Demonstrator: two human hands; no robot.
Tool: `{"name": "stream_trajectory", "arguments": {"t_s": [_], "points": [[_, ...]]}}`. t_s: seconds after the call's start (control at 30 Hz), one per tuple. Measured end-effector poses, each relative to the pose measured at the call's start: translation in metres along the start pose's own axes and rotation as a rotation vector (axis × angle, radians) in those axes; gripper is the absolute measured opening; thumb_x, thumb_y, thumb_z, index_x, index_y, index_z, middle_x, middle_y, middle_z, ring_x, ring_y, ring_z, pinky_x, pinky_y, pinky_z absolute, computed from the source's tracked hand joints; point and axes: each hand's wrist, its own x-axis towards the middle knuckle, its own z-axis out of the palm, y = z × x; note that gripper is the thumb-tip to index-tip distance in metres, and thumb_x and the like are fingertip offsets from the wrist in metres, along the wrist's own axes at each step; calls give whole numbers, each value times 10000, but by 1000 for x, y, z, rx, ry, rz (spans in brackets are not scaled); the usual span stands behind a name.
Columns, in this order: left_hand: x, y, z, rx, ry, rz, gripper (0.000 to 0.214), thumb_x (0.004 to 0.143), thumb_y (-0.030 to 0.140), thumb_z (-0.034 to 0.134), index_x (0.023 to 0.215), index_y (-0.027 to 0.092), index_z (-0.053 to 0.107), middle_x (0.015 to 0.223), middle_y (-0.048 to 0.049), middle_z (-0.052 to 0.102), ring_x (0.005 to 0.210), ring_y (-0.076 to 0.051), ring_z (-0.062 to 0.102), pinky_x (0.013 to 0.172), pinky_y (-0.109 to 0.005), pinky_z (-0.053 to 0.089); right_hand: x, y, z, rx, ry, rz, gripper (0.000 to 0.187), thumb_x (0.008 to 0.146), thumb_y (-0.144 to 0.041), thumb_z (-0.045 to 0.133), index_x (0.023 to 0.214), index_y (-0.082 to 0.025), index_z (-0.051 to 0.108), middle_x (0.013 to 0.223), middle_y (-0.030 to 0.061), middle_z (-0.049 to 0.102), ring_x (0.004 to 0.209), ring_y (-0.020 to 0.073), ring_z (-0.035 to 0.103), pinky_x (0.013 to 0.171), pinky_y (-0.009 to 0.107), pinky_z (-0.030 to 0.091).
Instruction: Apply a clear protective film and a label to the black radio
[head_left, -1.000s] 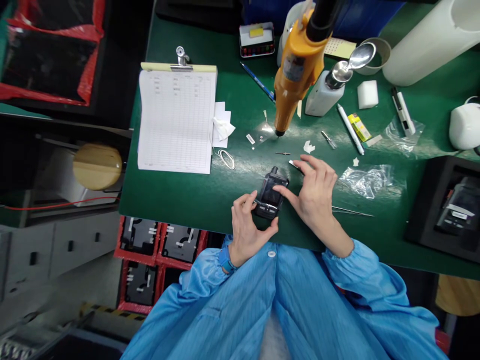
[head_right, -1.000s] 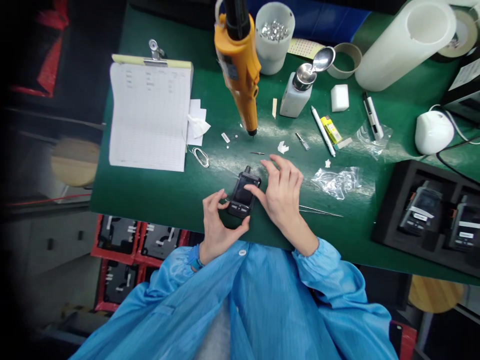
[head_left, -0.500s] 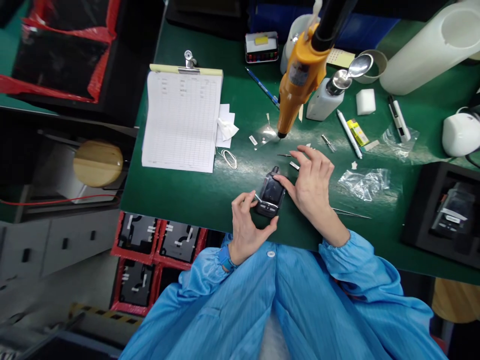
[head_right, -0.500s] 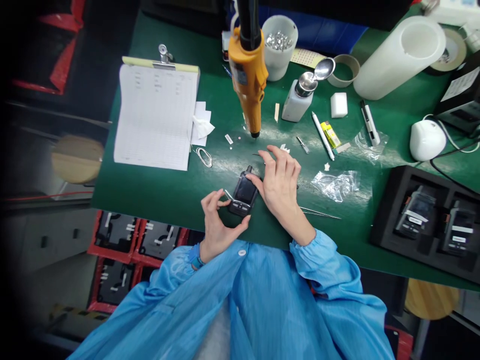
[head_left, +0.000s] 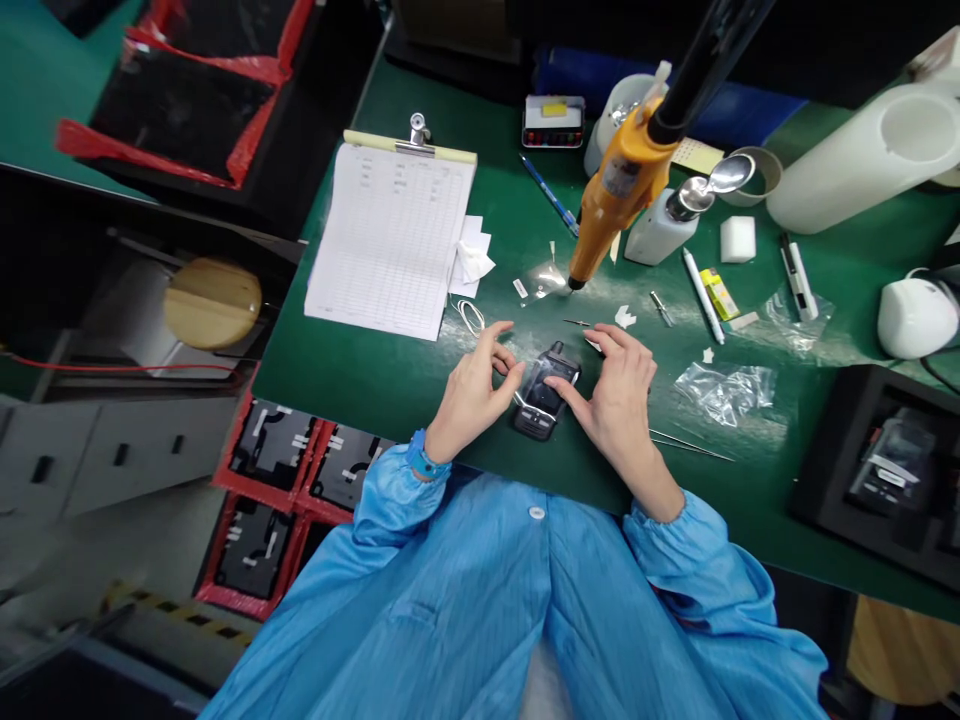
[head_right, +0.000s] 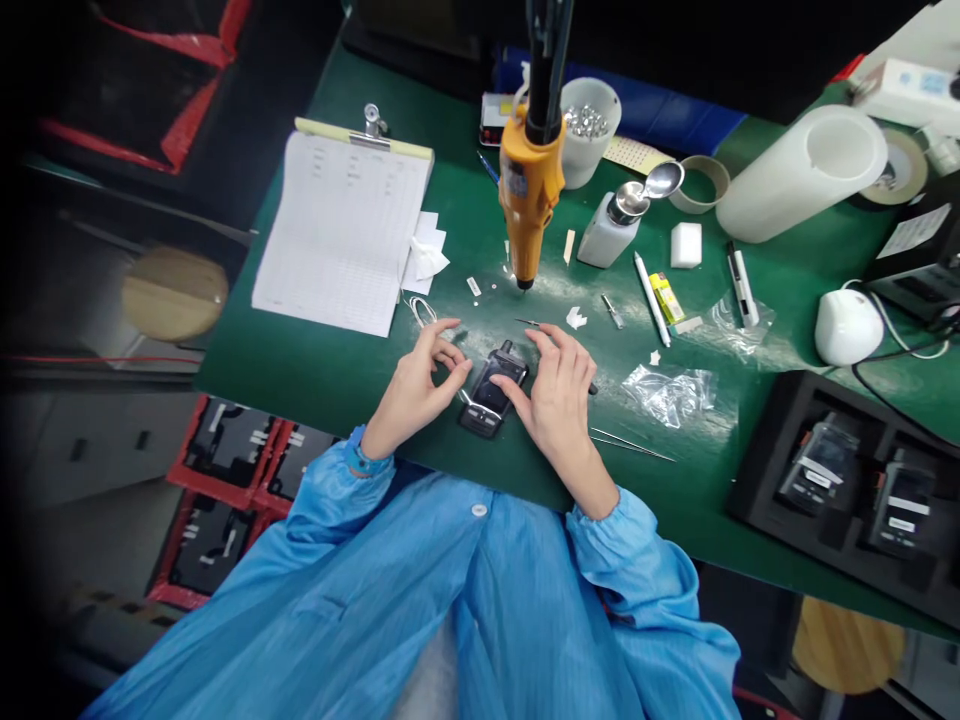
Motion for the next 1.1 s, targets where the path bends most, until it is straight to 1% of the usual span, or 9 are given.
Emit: {"name": "stream_trajectory", "arguments": {"t_s": [0.07,0.23,0.37,0.47,0.6,0.73,0.83,0.9,1.1], "points": [[1,2,-2,-11,-40,45,451,1060,191,629,1505,210,560,963,12,744,853,-155,725,846,-295,594,1,3,1,38,-3,-5,657,1139,-711,588,1587,-244,476,1492,220,677,1351,394,658,1137,568,491],[-3,16,-5,86,-24,154,500,1090,172,581,1583,214,506,986,18,750,846,-151,722,875,-297,585,0,10,6,156,-62,35,748,1106,-797,589,1584,-231,485,1350,180,758,1207,373,736,1081,555,518],[-5,30,-6,248,13,280,491,1130,149,560,1614,203,501,975,22,759,873,-164,741,877,-306,549,-2,10,7,222,-104,77,775,1096,-790,620,1618,-236,475,1344,171,780,1232,381,741,1124,572,495],[-6,36,-6,334,21,329,451,1153,156,543,1601,200,520,981,11,777,871,-178,752,857,-316,525,-2,9,7,217,-112,90,759,1107,-793,593,1610,-234,492,1334,171,789,1248,387,743,1139,585,485],[-7,39,-7,354,12,358,447,1163,162,536,1608,190,510,984,3,785,868,-187,756,870,-323,523,-1,6,6,219,-116,63,695,1140,-742,571,1590,-214,524,1277,159,804,1199,367,750,1107,559,502],[-6,42,-7,357,-11,374,446,1166,154,521,1610,195,497,993,-2,790,880,-192,763,889,-330,521,0,5,6,250,-112,36,664,1147,-670,619,1584,-177,539,1239,159,810,1150,352,744,1077,527,506],[-4,44,-8,358,-7,384,433,1162,142,532,1592,187,509,996,0,787,892,-191,763,890,-330,510,1,3,7,246,-137,63,613,1152,-643,621,1566,-196,558,1236,152,811,1135,353,745,1082,533,500],[-2,43,-9,378,-2,376,414,1154,129,528,1564,186,530,1023,-9,797,902,-194,762,890,-332,502,1,2,8,235,-141,75,605,1160,-674,579,1548,-209,568,1213,145,811,1112,351,755,1085,537,498],[0,33,-14,415,-34,310,434,1162,160,525,1595,190,511,1045,-22,782,911,-200,754,906,-334,523,3,1,9,222,-111,50,738,1107,-814,515,1525,-208,575,1175,146,809,1087,354,773,1077,529,503]]}}
